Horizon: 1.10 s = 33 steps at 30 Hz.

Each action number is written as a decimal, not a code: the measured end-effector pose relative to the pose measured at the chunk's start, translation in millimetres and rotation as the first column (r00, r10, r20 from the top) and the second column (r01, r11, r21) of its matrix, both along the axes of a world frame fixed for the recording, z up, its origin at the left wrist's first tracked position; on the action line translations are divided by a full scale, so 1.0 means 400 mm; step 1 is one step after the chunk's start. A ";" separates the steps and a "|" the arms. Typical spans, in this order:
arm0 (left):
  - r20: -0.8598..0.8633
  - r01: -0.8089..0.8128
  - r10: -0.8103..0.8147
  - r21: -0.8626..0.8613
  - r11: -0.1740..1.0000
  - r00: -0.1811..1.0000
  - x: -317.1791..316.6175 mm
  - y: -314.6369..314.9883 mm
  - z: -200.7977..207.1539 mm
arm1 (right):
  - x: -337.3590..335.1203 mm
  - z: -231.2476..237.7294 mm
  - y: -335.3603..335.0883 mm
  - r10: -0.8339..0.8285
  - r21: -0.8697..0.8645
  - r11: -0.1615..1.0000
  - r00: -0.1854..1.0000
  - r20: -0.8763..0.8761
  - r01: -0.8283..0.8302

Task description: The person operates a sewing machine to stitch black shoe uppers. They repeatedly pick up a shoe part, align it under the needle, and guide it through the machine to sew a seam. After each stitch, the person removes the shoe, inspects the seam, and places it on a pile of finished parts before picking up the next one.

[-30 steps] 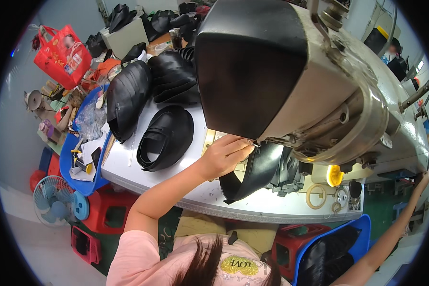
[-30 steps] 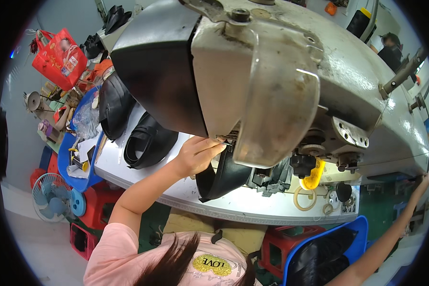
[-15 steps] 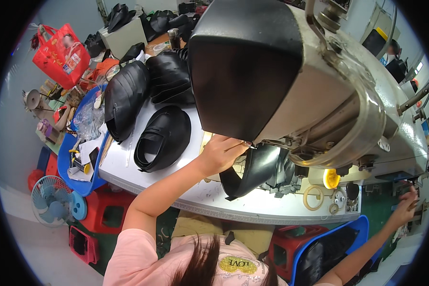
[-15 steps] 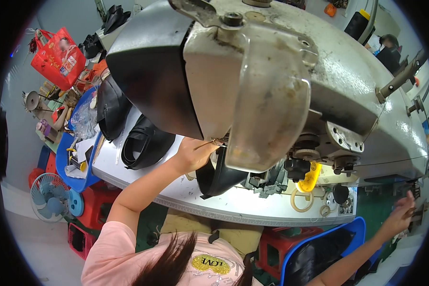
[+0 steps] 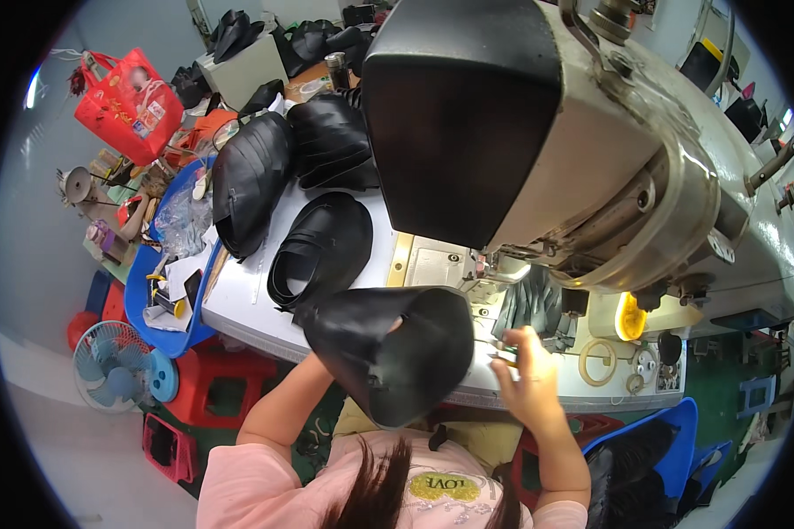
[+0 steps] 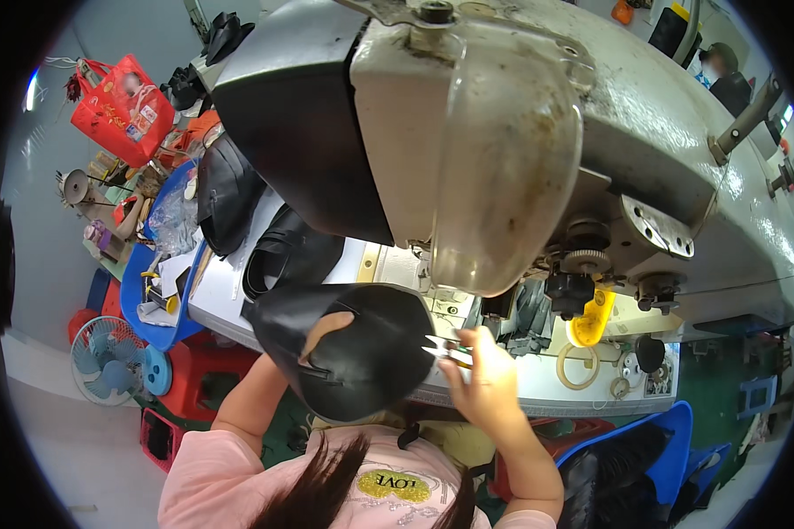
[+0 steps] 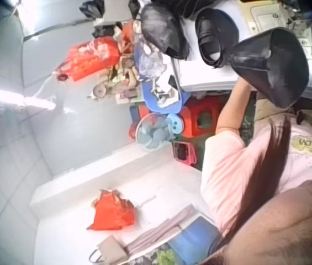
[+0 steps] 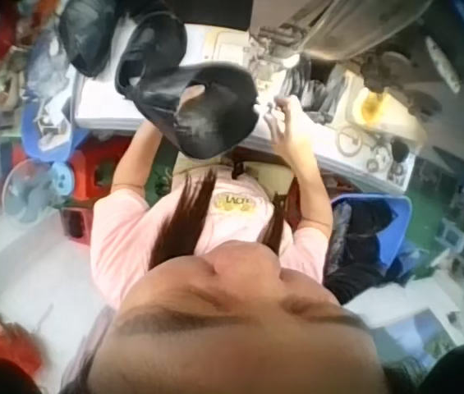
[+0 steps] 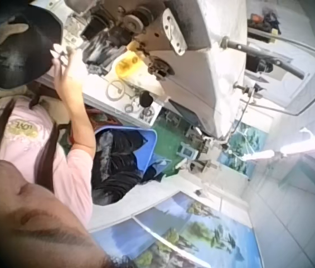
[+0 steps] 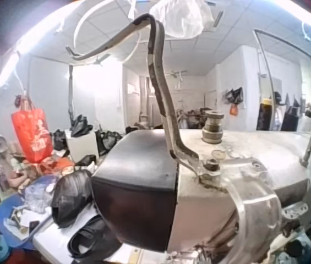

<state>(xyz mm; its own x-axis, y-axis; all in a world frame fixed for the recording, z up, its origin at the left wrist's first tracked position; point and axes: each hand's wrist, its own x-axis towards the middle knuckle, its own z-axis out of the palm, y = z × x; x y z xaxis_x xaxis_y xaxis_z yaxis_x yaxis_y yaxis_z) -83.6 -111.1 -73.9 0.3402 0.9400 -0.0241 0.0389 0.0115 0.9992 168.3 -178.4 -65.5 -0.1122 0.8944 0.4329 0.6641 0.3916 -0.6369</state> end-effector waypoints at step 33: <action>-0.411 0.067 0.493 0.815 0.575 0.766 -0.265 0.175 0.020 | 0.127 -0.182 0.194 -0.471 0.042 0.874 0.824 0.315 0.484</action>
